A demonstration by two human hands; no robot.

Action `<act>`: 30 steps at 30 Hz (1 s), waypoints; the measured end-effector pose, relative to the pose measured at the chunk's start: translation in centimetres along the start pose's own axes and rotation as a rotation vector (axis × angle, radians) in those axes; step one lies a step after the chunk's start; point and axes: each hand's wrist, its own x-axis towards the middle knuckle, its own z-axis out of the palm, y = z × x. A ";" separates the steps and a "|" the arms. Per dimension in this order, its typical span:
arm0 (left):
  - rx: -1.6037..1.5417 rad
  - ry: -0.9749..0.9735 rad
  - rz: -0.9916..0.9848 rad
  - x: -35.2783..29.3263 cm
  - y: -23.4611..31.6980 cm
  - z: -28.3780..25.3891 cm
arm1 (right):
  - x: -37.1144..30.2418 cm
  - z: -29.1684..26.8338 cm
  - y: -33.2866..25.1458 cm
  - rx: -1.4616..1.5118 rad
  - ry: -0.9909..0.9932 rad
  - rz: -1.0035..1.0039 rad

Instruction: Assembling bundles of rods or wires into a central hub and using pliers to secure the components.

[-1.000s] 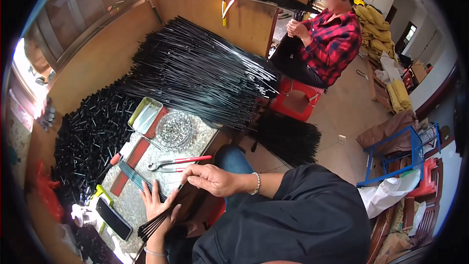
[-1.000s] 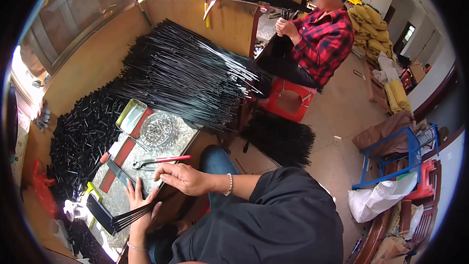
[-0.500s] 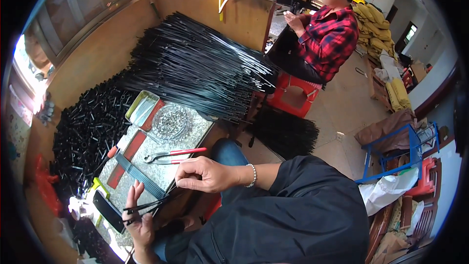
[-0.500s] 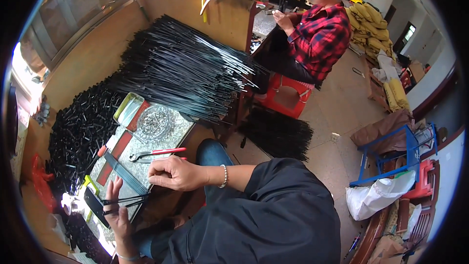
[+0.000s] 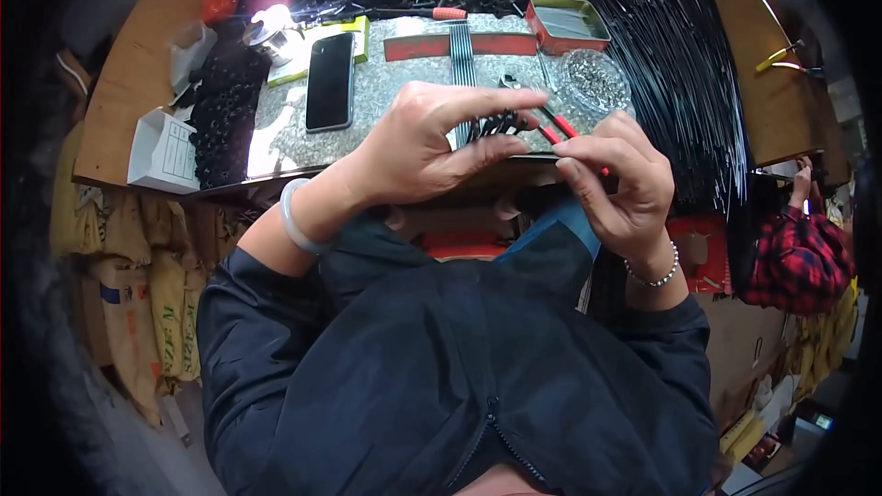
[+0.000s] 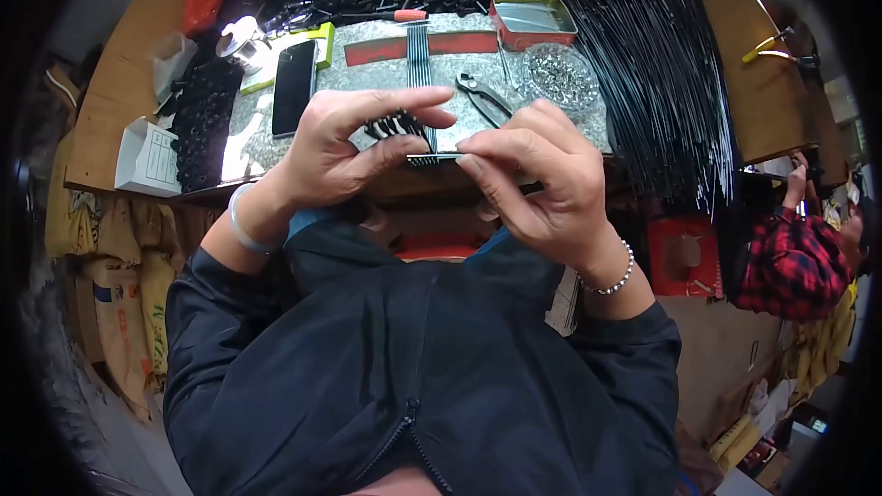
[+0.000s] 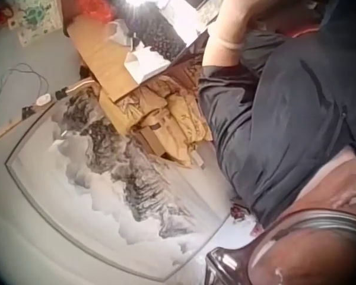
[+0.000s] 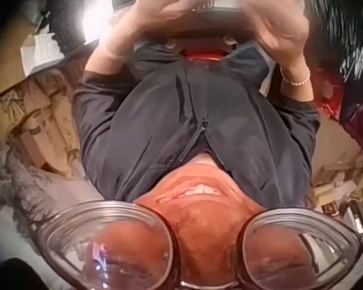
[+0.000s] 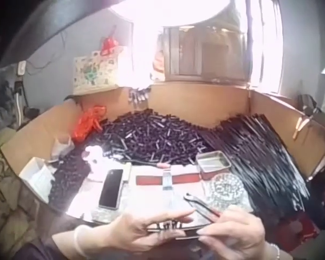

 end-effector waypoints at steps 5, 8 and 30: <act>0.076 -0.030 0.044 -0.3 -0.6 -0.2 | 0.2 0.4 -0.1 -0.006 0.013 0.018; 0.034 0.023 0.044 -0.2 -0.3 0.2 | 0.1 0.4 0.0 -0.011 0.014 0.015; 0.216 0.038 0.168 0.4 -0.6 1.4 | -0.5 -1.6 0.0 -0.106 0.095 0.019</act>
